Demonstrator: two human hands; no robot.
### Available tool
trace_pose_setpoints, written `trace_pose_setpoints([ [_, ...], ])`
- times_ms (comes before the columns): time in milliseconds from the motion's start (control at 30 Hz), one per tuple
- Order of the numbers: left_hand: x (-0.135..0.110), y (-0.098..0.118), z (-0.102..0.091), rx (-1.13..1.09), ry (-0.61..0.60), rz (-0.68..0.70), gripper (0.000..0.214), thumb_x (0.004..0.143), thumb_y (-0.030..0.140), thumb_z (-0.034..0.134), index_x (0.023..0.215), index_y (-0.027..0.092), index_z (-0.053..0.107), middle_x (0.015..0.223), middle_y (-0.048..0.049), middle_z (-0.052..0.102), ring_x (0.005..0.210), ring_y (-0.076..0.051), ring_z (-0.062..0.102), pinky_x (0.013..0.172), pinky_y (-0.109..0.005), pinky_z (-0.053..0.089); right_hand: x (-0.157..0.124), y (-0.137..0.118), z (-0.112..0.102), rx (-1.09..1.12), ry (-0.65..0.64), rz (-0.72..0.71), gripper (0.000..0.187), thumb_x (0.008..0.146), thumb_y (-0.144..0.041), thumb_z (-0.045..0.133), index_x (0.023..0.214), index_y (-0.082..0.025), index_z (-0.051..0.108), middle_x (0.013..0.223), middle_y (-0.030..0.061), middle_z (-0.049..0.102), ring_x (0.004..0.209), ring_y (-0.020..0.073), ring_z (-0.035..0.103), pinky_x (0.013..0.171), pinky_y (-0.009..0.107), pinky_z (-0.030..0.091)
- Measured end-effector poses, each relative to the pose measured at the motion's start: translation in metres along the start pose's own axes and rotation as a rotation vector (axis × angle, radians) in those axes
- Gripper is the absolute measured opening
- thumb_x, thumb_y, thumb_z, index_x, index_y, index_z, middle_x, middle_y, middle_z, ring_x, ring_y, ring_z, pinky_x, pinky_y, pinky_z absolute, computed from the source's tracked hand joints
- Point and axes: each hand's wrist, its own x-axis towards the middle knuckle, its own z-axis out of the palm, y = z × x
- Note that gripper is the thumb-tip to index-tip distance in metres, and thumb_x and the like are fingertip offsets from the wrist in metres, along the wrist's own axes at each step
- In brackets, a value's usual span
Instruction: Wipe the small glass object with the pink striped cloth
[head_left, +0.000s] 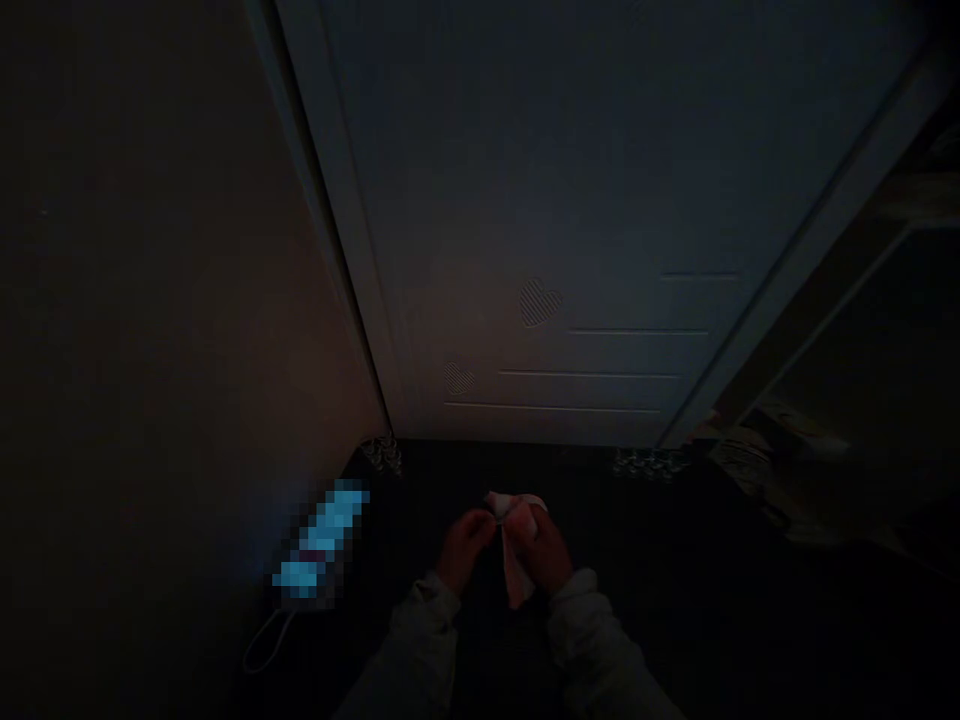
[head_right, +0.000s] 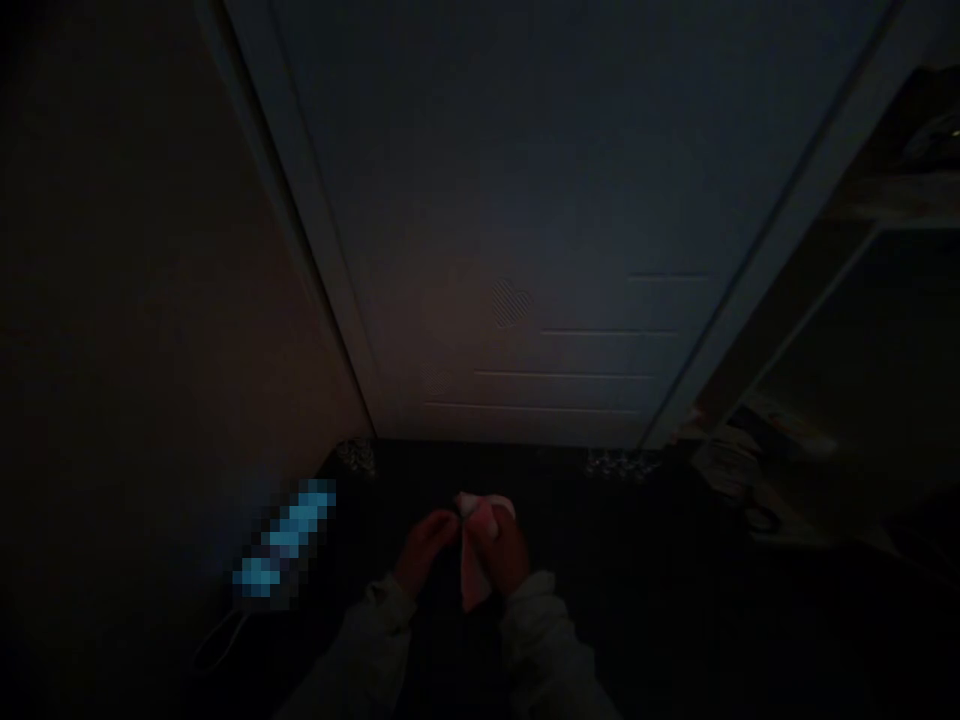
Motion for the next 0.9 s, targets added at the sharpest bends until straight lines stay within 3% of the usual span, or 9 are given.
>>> trace_pose_setpoints([
  [233,0.0009,-0.0027,0.0003,-0.072,0.020,-0.008,0.038,0.064,0.033,0.062,0.098,0.017,0.055,0.087,-0.0049,0.060,0.078,-0.015,0.054,0.070,-0.026,0.041,0.0011,-0.0005,-0.0006,0.003,0.005,-0.018,0.034,0.076,-0.044,0.041,0.090,-0.017,0.057,0.086,0.0054,0.061,0.080,0.0180,0.055,0.073,0.027,0.042],
  [400,0.0022,-0.0080,-0.0011,-0.103,-0.024,-0.008,0.037,0.055,0.021,0.069,0.089,0.017,0.056,0.083,-0.0039,0.060,0.080,-0.016,0.055,0.078,-0.030,0.040,0.0024,0.0049,-0.0005,0.015,0.041,-0.021,0.037,0.079,-0.044,0.035,0.089,-0.017,0.058,0.085,0.0053,0.061,0.083,0.0180,0.054,0.076,0.028,0.041],
  [633,0.0005,-0.0007,0.0000,-0.075,-0.041,-0.017,0.028,0.057,0.021,0.068,0.082,0.016,0.057,0.078,-0.0034,0.061,0.077,-0.016,0.056,0.076,-0.031,0.041,0.0004,0.0057,-0.0005,0.005,0.032,0.033,0.035,0.070,-0.042,0.051,0.093,-0.016,0.055,0.090,0.0062,0.061,0.082,0.0189,0.055,0.073,0.027,0.043],
  [900,0.0016,-0.0053,0.0000,-0.060,-0.033,-0.006,0.029,0.058,0.025,0.068,0.083,0.016,0.057,0.077,-0.0034,0.061,0.076,-0.016,0.056,0.075,-0.030,0.041,0.0014,0.0016,-0.0023,0.022,0.036,0.004,0.038,0.077,-0.047,0.036,0.080,-0.017,0.059,0.076,0.0044,0.061,0.075,0.0176,0.055,0.069,0.027,0.043],
])
